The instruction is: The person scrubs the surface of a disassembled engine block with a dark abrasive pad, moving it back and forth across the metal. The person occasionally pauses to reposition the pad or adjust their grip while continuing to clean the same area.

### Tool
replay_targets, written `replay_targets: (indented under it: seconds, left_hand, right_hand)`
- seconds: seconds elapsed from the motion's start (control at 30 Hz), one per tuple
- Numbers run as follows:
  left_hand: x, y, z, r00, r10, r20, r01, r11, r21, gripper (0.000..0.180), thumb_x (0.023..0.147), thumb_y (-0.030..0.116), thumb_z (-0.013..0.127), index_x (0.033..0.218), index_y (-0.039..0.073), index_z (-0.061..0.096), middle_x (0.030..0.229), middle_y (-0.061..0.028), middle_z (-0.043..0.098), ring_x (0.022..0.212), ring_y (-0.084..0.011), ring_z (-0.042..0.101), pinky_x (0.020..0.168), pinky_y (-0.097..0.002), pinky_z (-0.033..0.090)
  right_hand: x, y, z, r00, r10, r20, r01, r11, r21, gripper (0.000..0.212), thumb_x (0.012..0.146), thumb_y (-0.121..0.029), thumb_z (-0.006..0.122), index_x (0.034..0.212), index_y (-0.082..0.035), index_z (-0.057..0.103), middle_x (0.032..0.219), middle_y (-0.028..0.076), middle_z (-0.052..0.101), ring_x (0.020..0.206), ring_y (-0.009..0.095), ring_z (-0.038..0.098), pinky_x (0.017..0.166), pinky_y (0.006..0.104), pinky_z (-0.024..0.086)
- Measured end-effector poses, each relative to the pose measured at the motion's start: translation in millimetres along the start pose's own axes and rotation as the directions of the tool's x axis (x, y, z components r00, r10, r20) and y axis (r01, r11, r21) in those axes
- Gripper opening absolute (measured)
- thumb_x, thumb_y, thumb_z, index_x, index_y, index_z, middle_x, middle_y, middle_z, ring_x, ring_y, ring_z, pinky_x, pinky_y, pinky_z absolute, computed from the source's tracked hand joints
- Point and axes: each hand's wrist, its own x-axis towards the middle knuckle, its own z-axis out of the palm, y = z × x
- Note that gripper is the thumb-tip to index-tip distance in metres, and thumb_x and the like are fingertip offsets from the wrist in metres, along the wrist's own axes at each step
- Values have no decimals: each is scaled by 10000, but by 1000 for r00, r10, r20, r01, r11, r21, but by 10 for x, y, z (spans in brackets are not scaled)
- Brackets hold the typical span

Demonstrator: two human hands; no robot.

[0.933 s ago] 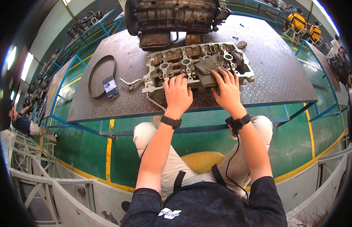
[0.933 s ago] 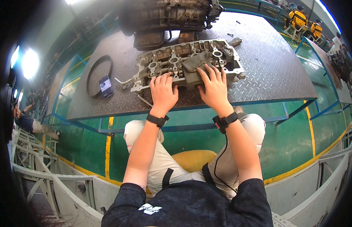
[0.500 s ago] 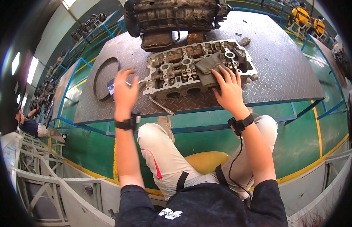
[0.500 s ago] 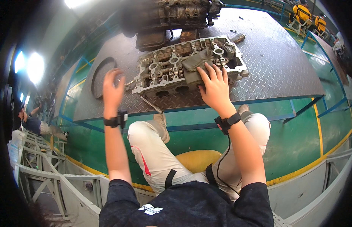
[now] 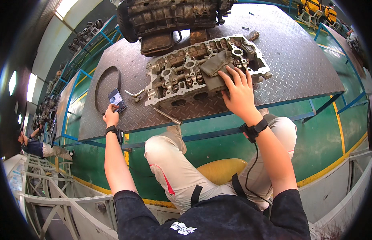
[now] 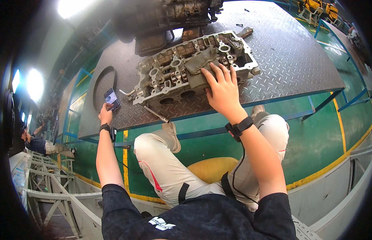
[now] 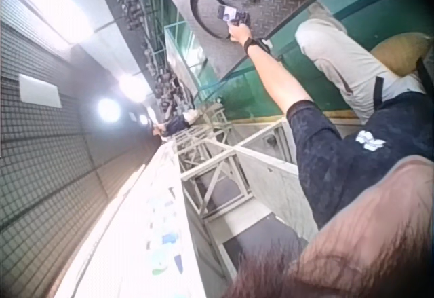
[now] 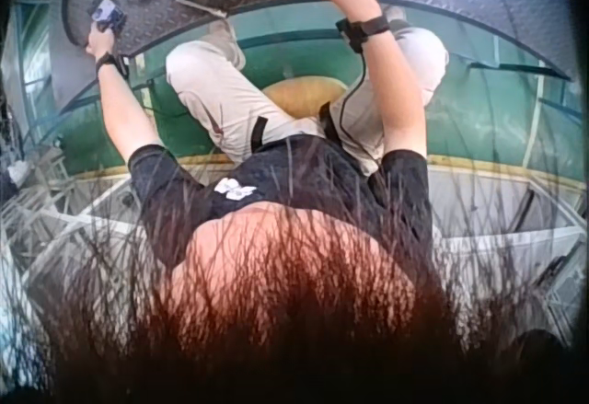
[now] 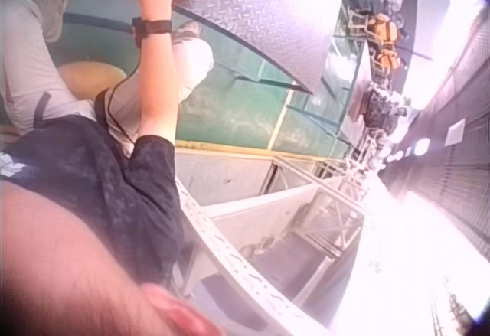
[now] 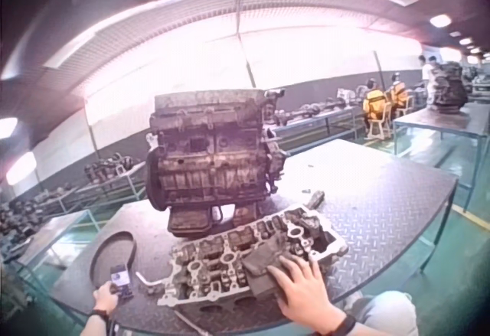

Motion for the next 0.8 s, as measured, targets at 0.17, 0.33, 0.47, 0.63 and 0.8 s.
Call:
replay_targets:
  seconds: [0.17, 0.33, 0.47, 0.63, 0.8]
  left_hand:
    - [91, -27, -22, 990, -126, 70, 124, 992, 39, 638, 802, 18, 493, 1413, 189, 564, 1445, -31, 706, 1439, -227, 565, 1174, -526, 259]
    - [59, -6, -73, 971, -240, -22, 241, 963, 120, 833, 817, 21, 528, 1610, 255, 424, 1693, -90, 433, 1619, -325, 288, 1248, -656, 190]
    - [-70, 0, -170, 976, -204, -70, 214, 962, 169, 828, 825, 40, 558, 1612, 257, 422, 1695, -144, 397, 1631, -377, 234, 1265, -642, 216]
    - [-146, -41, -235, 1000, -13, -2, 13, 968, 250, 612, 847, 74, 617, 1444, 211, 616, 1519, -70, 613, 1529, -309, 428, 1233, -566, 302]
    - [-60, -96, -162, 1000, 30, 8, -31, 987, 156, 561, 847, 58, 617, 1393, 188, 647, 1385, -24, 704, 1406, -251, 560, 1167, -517, 354]
  right_hand:
    - [-1, -4, 5, 1000, 2, -4, -2, 1000, -6, 740, 800, -119, 785, 1501, -202, 563, 1516, 117, 535, 1449, 368, 456, 1259, 624, 278]
    - [-2, -13, 24, 1000, 10, -19, -11, 1000, -12, 755, 785, -101, 781, 1500, -204, 563, 1514, 113, 537, 1450, 367, 456, 1265, 618, 273]
    - [-8, -15, 38, 1000, 11, -26, -11, 1000, -4, 767, 771, -91, 781, 1498, -207, 565, 1515, 106, 539, 1453, 365, 456, 1272, 609, 263]
    - [-8, -14, 54, 999, 17, -33, -17, 1000, -3, 765, 769, -89, 779, 1494, -211, 570, 1512, 107, 542, 1454, 359, 458, 1276, 602, 256]
    - [-10, -11, 55, 999, 15, -34, -15, 1000, -4, 764, 771, -88, 777, 1495, -208, 568, 1515, 114, 541, 1455, 368, 455, 1274, 606, 258]
